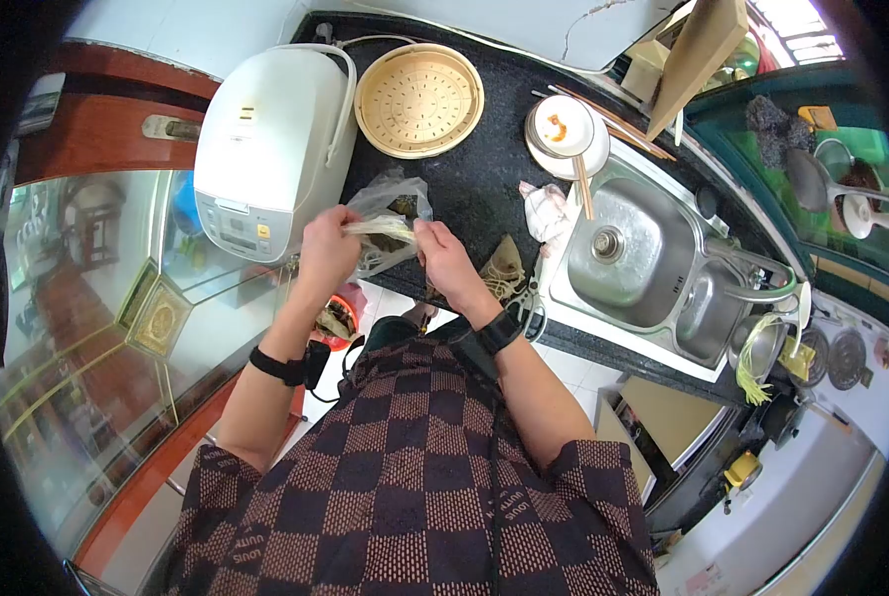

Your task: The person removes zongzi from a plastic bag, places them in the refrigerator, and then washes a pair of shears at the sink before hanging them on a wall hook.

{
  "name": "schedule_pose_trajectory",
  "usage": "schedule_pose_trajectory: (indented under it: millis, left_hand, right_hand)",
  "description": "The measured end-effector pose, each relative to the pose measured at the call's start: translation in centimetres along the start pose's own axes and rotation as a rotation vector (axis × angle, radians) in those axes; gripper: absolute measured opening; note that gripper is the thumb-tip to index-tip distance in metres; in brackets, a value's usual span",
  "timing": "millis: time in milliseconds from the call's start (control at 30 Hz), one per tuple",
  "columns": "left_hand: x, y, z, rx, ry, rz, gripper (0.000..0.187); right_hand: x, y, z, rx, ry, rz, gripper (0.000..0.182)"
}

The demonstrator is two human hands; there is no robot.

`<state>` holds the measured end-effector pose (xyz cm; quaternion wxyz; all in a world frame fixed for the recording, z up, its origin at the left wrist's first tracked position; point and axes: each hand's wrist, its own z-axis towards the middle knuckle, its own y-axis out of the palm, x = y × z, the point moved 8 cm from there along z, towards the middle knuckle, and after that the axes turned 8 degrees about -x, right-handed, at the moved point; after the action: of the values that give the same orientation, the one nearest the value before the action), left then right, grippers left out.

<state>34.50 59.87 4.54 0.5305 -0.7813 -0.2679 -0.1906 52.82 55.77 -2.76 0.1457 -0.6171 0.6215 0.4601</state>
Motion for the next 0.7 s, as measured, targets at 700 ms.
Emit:
schedule_pose_trajectory:
  millis: [700]
  left_hand:
    - [-0.2,1.8,-1.0,-0.138,-0.063,-0.354,0.018]
  right_hand:
    - [-5.9,0.6,-0.4,0.278,-0.346,-0.881,0.033]
